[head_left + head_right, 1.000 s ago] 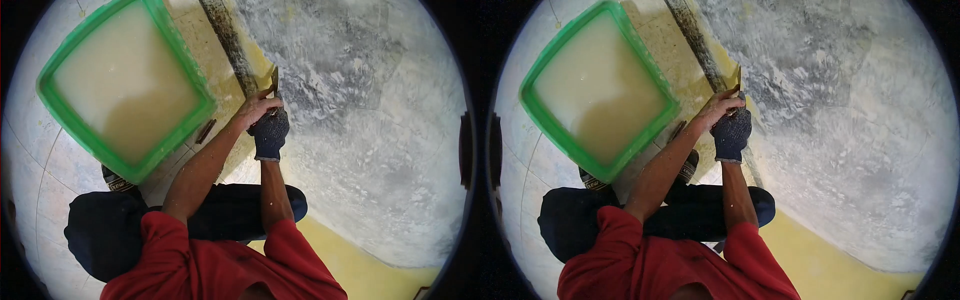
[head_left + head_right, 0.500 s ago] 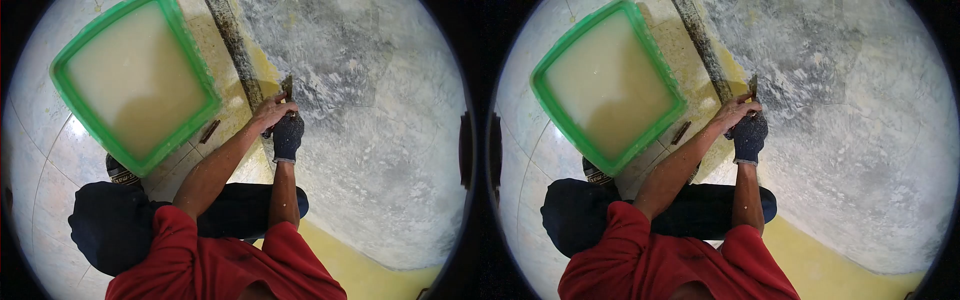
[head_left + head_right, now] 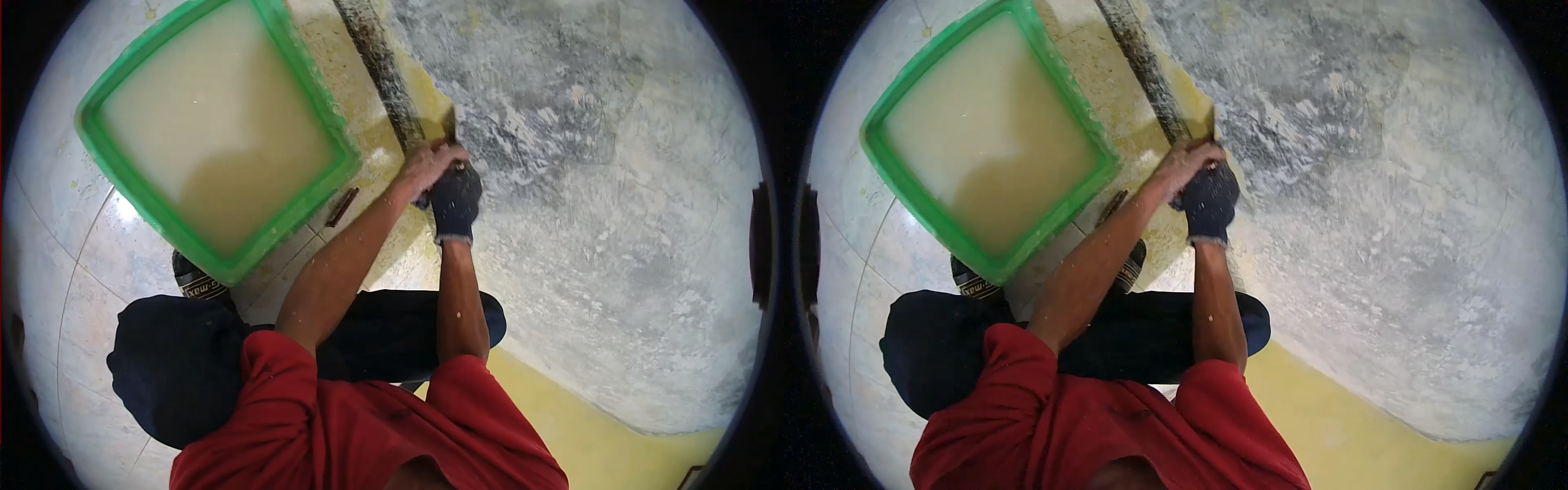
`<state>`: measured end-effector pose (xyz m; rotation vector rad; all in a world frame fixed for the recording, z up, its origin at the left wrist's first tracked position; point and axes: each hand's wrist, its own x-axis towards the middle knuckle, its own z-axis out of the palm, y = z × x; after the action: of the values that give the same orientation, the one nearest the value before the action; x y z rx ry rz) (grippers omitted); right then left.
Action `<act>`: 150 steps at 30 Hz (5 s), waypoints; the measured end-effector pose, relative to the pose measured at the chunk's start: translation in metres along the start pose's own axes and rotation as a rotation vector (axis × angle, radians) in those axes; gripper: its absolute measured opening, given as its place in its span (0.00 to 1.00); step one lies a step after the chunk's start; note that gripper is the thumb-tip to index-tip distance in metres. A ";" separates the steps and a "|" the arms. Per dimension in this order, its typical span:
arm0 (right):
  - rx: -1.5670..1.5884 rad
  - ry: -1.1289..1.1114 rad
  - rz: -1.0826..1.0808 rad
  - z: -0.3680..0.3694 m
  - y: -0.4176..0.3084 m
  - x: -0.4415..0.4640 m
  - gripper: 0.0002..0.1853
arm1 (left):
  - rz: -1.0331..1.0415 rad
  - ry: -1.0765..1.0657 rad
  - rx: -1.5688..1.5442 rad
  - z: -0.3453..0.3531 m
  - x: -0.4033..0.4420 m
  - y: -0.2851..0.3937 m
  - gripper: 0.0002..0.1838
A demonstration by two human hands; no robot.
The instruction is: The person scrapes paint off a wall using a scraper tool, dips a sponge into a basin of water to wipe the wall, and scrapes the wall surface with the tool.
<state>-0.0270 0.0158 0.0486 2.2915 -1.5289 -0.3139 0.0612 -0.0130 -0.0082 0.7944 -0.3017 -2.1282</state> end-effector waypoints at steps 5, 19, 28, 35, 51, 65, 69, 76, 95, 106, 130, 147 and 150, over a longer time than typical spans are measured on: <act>-0.026 -0.177 -0.009 -0.019 0.016 0.010 0.11 | 0.042 -0.017 -0.047 0.019 -0.004 0.010 0.16; -0.062 -0.369 -0.220 -0.039 0.056 0.024 0.07 | -0.058 0.011 -0.350 0.047 0.011 -0.008 0.16; 0.184 -0.537 -0.137 -0.032 0.048 0.007 0.08 | -0.080 0.039 -0.122 0.033 0.005 -0.017 0.17; 0.153 -0.424 -0.066 -0.016 0.048 -0.016 0.06 | -0.111 0.050 0.161 0.034 -0.002 -0.012 0.19; 0.494 -0.394 0.001 -0.020 0.030 -0.001 0.11 | -0.069 0.129 0.375 0.015 0.011 -0.002 0.20; 0.926 -0.453 0.531 -0.023 0.021 -0.001 0.08 | -0.024 0.213 0.515 0.024 0.005 -0.003 0.25; 0.323 -0.093 -0.337 0.013 0.042 0.004 0.09 | -0.011 0.097 0.506 0.009 0.007 0.005 0.24; 0.396 -0.217 0.074 -0.014 0.009 -0.001 0.08 | 0.061 0.094 0.518 0.013 -0.001 0.005 0.25; 0.752 -0.383 0.346 -0.007 0.020 0.001 0.08 | -0.185 0.033 0.233 0.015 0.012 0.004 0.20; 0.738 -0.277 0.364 -0.008 0.023 -0.022 0.09 | -0.082 0.037 0.365 0.021 0.000 0.005 0.23; 0.241 -0.340 0.069 -0.002 0.028 0.002 0.08 | -0.115 0.056 0.248 0.014 0.016 -0.001 0.23; 0.784 -0.443 0.424 0.020 0.026 0.003 0.10 | -0.102 0.080 0.159 0.008 0.030 -0.022 0.21; 0.546 -0.458 0.107 0.004 0.050 -0.012 0.12 | -0.059 0.122 0.330 0.028 0.017 -0.025 0.22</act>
<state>-0.0751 0.0085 0.0662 2.6537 -2.1791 -0.4626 0.0204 -0.0117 -0.0059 1.1295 -0.5803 -2.1012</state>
